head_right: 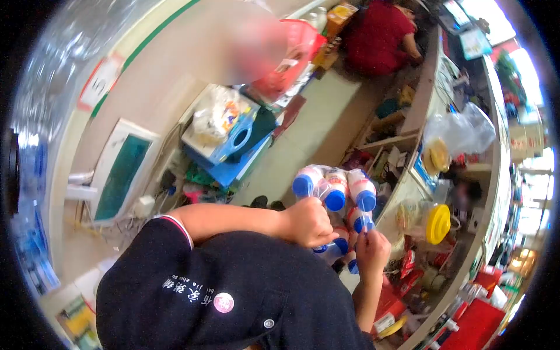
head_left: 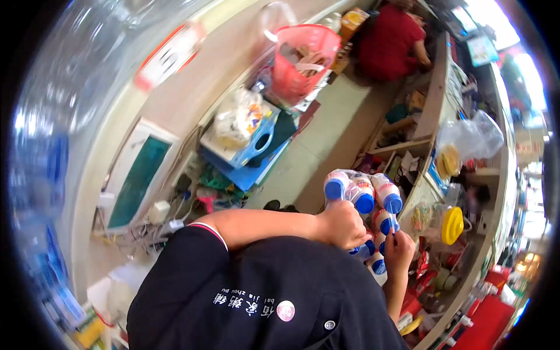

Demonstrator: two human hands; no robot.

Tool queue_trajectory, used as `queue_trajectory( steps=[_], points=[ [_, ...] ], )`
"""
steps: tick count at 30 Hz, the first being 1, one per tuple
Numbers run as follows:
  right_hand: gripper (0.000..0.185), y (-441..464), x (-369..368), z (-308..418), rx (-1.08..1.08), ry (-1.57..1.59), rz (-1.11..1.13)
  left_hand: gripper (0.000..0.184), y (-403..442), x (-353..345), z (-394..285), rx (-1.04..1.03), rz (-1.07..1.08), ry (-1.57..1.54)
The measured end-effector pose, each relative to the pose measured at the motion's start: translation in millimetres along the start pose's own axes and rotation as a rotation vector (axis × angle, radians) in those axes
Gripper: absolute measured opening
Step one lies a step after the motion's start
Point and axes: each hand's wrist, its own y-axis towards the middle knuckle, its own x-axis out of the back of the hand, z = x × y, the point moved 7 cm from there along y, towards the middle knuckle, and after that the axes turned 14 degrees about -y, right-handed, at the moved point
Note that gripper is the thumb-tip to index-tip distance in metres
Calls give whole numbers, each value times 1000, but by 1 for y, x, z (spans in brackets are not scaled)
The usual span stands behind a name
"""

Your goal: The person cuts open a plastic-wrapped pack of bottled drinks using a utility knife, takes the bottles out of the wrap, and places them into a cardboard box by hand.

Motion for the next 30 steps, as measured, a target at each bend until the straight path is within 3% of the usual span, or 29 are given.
queue_trajectory(
  steps=[12,15,21,30],
  points=[
    [27,39,-38,-57,435,238,128,38,4,-54,-24,242,-243,366],
    [27,45,-59,-62,515,334,224,37,1,-69,-12,431,-237,405],
    [28,20,-61,-27,533,322,261,38,-41,-60,-40,396,-313,356],
    [21,-78,-73,18,379,330,311,38,-131,-75,-83,427,-154,341]
  ],
)
